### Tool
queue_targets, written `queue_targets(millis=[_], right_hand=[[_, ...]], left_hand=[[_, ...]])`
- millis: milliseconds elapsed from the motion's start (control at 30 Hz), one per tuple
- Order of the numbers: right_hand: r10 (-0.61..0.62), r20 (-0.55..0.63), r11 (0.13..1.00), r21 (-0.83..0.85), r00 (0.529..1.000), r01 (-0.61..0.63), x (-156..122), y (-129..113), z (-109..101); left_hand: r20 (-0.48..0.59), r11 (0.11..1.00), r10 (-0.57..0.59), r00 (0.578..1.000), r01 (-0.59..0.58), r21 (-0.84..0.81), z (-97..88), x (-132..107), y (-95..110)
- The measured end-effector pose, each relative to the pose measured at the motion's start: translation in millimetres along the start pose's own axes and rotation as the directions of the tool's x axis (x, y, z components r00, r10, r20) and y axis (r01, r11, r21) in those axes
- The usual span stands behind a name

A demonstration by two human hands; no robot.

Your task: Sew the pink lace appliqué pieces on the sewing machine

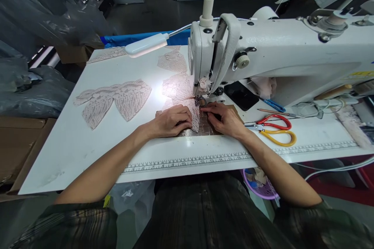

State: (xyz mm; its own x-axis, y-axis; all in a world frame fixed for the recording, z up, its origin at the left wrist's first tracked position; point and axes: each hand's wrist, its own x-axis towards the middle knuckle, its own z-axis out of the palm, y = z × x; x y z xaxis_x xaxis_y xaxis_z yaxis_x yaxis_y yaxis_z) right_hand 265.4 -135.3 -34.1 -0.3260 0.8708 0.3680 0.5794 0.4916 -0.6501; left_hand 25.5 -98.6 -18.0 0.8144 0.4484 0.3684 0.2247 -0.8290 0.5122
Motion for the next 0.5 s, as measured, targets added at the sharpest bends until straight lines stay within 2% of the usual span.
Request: queue_targets(millis=[167,267,367,433,500], right_hand=[[-0.014,-0.016,0.997,0.075,1.0,0.016,0,-3,-3],[-0.111,0.093,0.99,0.102,0.989,0.101,-2,-11,-4],[-0.151,0.191,0.988,0.016,0.97,0.151,-4,-17,-1],[-0.139,0.198,0.988,-0.044,0.97,0.15,-4,-17,4],[-0.134,0.187,0.988,-0.051,0.973,0.146,-4,-16,8]], left_hand=[[-0.03,1.0,-0.008,1.0,0.008,-0.01,1.5,1,2],[-0.078,1.0,-0.029,0.997,0.028,-0.008,4.4,1,3],[-0.161,0.998,-0.057,0.985,0.057,-0.004,6.0,1,4],[-0.189,1.0,-0.028,0.982,0.028,-0.005,5.0,1,4],[-0.165,0.999,0.048,0.985,-0.047,0.012,3.2,0,3]])
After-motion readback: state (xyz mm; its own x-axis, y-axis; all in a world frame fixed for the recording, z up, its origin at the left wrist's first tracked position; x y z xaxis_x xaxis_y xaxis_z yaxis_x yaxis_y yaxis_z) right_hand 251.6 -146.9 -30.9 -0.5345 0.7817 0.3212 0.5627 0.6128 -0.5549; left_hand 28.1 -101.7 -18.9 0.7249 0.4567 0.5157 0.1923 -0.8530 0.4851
